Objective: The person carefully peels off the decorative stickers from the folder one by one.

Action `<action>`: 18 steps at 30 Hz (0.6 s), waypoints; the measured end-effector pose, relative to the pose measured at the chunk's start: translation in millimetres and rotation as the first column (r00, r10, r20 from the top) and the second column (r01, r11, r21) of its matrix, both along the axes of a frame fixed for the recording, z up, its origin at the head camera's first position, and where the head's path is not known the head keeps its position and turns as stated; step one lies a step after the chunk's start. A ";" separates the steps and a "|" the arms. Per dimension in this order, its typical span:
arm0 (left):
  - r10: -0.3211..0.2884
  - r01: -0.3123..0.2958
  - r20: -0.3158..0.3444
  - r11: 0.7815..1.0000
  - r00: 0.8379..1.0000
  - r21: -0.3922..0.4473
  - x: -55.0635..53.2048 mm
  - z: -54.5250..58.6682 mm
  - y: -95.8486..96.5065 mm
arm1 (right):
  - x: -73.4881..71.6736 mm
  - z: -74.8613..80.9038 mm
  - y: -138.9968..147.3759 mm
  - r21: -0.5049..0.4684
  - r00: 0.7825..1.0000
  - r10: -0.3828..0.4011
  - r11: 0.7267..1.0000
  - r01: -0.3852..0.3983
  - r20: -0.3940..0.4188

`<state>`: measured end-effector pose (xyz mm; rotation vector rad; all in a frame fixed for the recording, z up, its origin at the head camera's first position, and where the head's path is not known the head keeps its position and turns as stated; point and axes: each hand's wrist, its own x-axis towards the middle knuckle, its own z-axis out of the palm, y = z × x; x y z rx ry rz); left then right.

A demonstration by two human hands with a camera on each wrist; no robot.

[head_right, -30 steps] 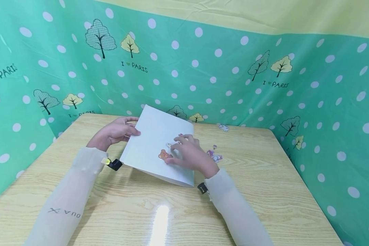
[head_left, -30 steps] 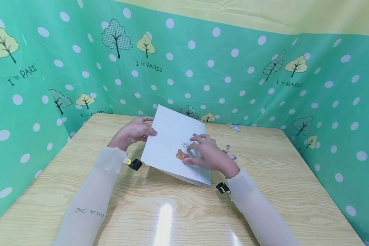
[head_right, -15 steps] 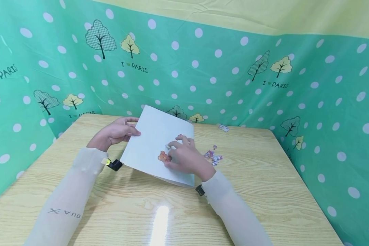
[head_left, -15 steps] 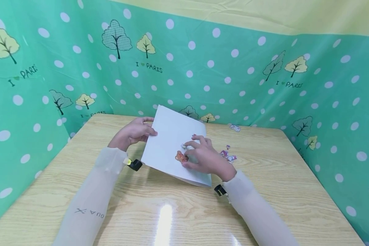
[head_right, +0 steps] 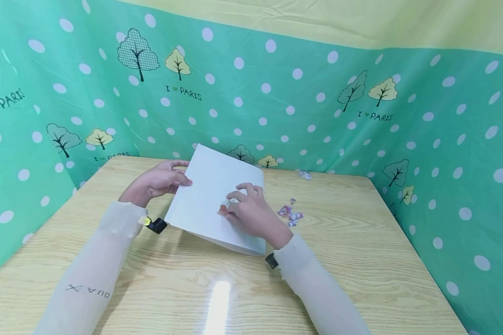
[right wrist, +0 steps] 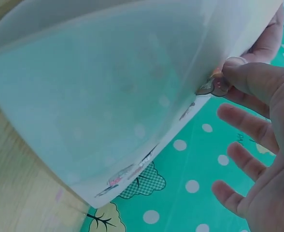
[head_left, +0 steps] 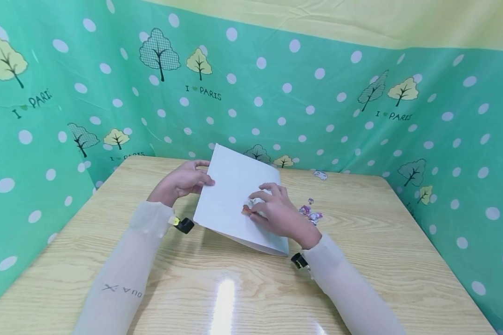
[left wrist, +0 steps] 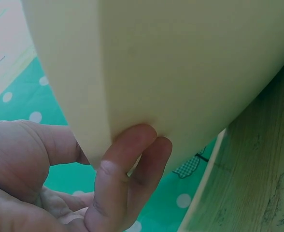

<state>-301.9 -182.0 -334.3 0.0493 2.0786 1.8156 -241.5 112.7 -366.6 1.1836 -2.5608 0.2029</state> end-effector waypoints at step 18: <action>0.008 -0.008 0.008 1.000 1.000 -0.001 0.9 0.1 0.2 | -17.3 22.3 40.1 -0.145 0.985 -0.166 0.974 0.172 0.049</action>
